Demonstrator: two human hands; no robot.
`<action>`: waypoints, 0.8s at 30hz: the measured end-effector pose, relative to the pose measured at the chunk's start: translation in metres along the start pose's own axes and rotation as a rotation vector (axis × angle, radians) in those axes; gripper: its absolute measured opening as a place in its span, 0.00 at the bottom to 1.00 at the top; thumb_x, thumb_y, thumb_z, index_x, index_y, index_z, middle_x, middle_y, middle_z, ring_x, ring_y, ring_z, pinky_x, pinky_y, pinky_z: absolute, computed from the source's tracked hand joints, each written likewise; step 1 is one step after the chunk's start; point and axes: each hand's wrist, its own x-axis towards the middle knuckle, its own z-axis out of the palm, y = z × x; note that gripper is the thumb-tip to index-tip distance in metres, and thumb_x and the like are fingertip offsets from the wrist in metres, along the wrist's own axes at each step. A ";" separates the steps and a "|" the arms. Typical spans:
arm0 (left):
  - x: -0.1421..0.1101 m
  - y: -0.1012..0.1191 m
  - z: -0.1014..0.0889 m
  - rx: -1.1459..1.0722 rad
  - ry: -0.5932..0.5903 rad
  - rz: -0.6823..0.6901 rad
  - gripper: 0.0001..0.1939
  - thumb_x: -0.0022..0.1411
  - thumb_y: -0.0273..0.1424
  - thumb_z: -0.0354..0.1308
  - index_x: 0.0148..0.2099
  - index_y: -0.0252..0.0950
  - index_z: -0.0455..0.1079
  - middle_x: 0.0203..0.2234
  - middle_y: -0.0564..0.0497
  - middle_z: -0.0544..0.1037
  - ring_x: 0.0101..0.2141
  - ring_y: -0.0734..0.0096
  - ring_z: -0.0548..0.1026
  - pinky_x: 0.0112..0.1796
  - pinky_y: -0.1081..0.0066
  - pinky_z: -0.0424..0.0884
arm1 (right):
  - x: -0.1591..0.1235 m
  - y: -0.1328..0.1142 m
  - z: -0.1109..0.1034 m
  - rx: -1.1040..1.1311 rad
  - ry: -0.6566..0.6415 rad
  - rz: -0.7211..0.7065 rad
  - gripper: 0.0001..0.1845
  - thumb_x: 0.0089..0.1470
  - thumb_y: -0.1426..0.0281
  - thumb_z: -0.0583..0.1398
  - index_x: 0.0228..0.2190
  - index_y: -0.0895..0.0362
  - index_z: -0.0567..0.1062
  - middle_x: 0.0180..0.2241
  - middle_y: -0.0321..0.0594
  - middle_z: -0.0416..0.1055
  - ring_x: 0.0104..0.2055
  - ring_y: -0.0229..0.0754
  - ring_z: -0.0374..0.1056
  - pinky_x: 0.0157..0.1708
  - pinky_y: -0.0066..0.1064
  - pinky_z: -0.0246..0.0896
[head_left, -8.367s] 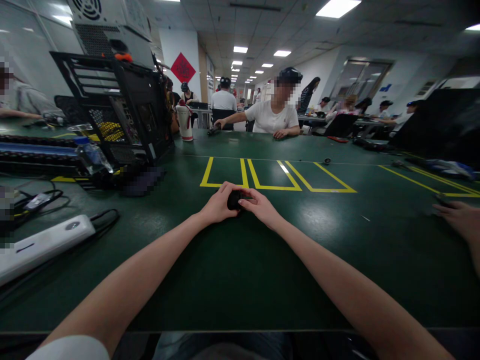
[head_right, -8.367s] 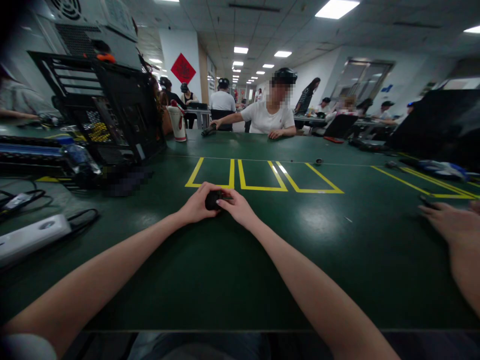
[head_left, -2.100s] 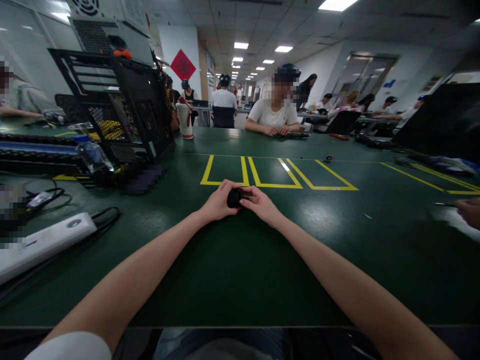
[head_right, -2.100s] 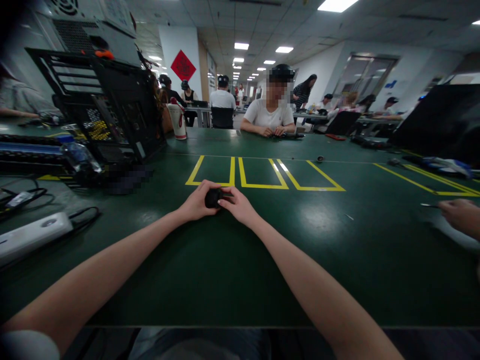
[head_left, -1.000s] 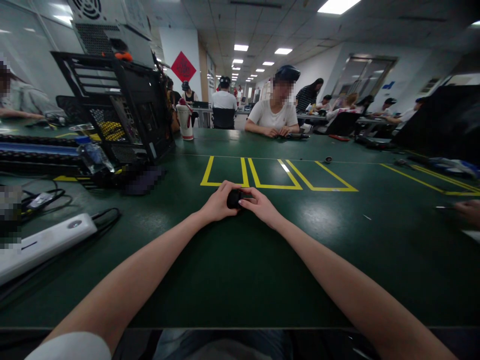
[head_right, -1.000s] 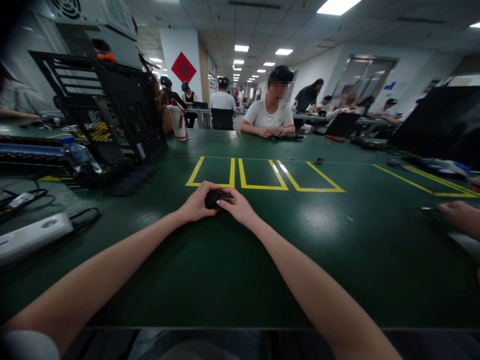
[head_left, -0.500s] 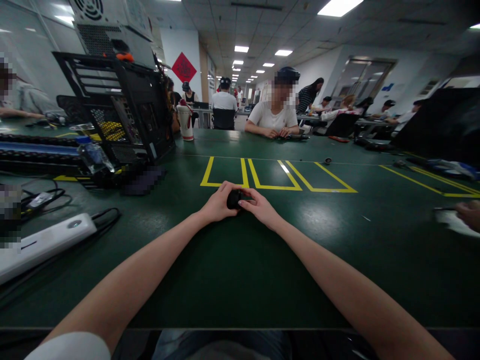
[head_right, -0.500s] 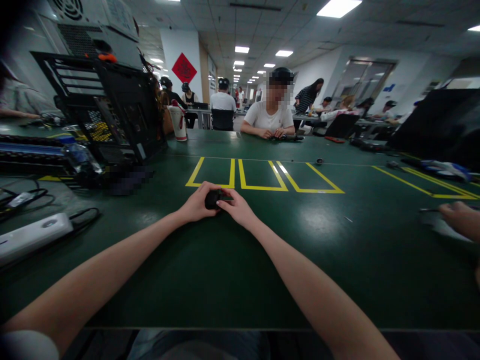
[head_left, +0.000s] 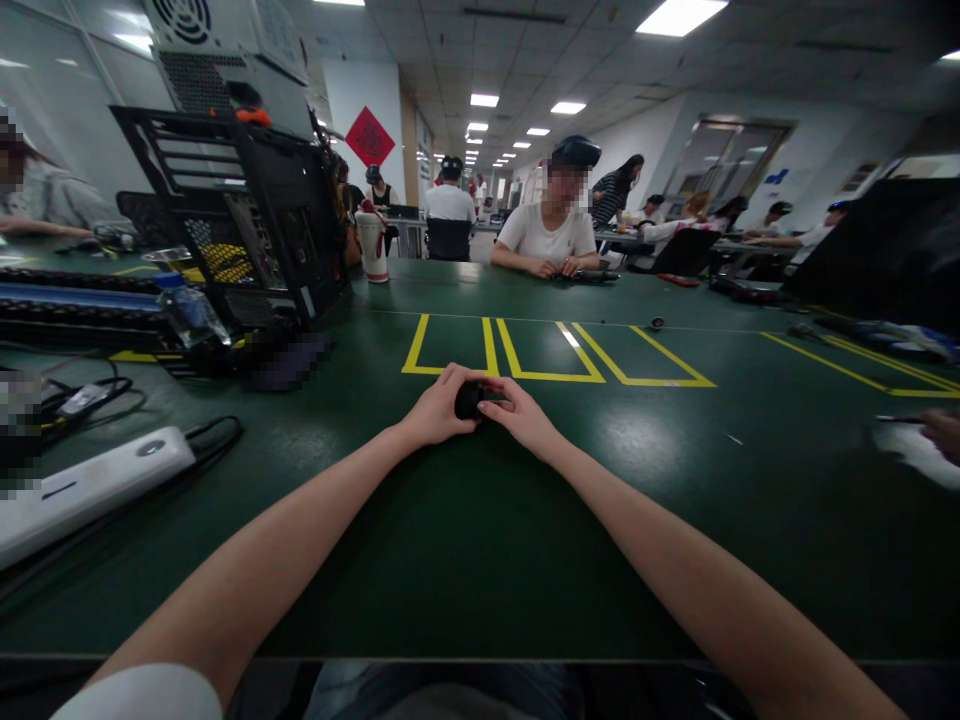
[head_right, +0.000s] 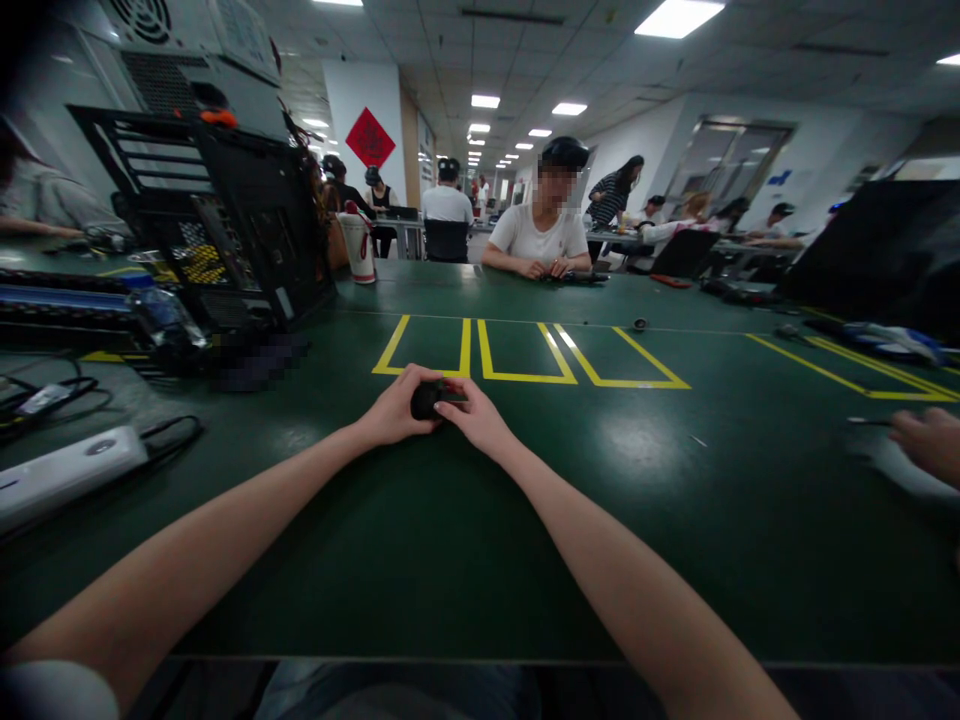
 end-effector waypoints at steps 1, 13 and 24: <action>0.000 0.000 0.000 -0.002 0.001 -0.002 0.30 0.43 0.26 0.60 0.49 0.41 0.54 0.42 0.51 0.60 0.43 0.65 0.65 0.42 0.64 0.65 | 0.000 0.000 -0.001 -0.003 -0.018 0.011 0.18 0.46 0.69 0.58 0.41 0.54 0.64 0.44 0.40 0.62 0.44 0.41 0.64 0.47 0.42 0.59; 0.000 0.004 -0.002 -0.006 -0.012 -0.030 0.29 0.43 0.26 0.60 0.48 0.40 0.55 0.42 0.51 0.60 0.43 0.64 0.65 0.42 0.63 0.65 | -0.001 0.001 0.001 0.062 -0.002 -0.042 0.14 0.44 0.70 0.60 0.35 0.54 0.64 0.40 0.37 0.64 0.44 0.40 0.64 0.46 0.39 0.60; 0.000 0.001 0.000 -0.002 -0.002 -0.009 0.30 0.43 0.26 0.60 0.49 0.40 0.55 0.42 0.51 0.61 0.43 0.65 0.64 0.43 0.63 0.65 | -0.001 0.003 -0.001 0.113 -0.035 -0.034 0.17 0.41 0.71 0.62 0.35 0.54 0.64 0.41 0.37 0.63 0.45 0.40 0.64 0.47 0.39 0.59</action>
